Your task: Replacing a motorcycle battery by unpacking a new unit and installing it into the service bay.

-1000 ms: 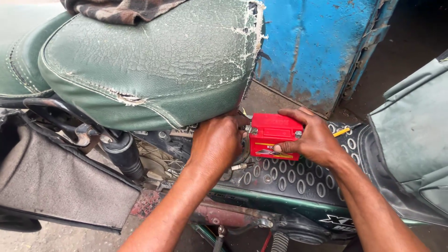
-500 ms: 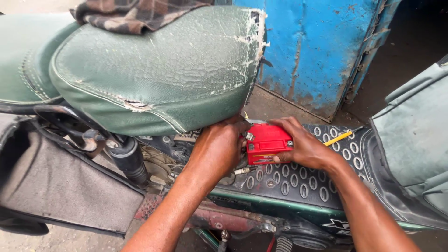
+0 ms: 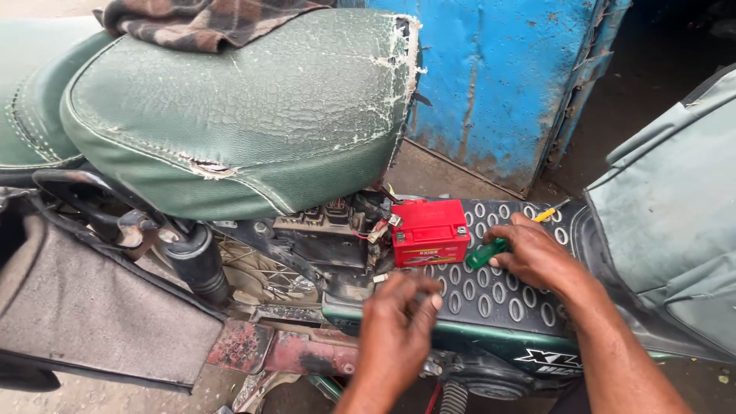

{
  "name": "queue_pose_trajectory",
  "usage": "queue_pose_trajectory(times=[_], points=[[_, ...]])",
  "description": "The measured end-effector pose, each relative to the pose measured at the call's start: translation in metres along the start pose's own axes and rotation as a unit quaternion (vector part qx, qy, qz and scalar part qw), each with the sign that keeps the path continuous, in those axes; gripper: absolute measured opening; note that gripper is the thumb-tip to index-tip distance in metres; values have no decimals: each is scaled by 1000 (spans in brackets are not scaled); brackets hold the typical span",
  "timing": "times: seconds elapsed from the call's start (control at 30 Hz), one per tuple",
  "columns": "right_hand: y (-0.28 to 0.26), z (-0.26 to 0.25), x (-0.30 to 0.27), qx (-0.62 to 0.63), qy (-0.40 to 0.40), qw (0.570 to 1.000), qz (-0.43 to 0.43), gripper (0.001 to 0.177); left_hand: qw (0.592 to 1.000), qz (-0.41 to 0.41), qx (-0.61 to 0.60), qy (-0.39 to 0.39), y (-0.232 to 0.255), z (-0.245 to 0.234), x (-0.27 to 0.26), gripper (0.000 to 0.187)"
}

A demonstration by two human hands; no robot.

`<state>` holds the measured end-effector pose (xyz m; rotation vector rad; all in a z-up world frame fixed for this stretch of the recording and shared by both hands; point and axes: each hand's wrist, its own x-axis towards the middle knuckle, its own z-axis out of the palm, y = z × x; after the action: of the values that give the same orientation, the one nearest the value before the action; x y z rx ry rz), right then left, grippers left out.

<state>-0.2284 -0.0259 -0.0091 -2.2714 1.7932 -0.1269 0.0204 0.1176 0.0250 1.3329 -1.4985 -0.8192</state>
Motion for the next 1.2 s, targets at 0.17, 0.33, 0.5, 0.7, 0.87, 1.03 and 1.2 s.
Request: queue_pose_trajectory(times=[0.17,0.33,0.5,0.7,0.87,1.03,1.2], points=[[-33,-41,-44,-2,129,987,-91,40,997,44,-55,-9,-17,14,-10,28],[-65,-48,-108,136,260,944,-149,30,957,285,21,41,5,14,-13,46],[-117,-37,-142,467,299,818,-150,31,963,235,-133,-22,-5,30,-20,34],[-100,-15,-141,579,279,745,-177,36,964,215,-153,31,-16,38,-36,22],[-89,-16,-152,598,281,733,-159,47,977,27,-211,11,-67,40,-44,19],[-71,-18,-167,603,305,725,-135,59,859,60,-507,20,-39,14,-25,16],[-74,45,-161,691,308,653,-31,49,754,-13,-653,78,-18,-15,-26,14]])
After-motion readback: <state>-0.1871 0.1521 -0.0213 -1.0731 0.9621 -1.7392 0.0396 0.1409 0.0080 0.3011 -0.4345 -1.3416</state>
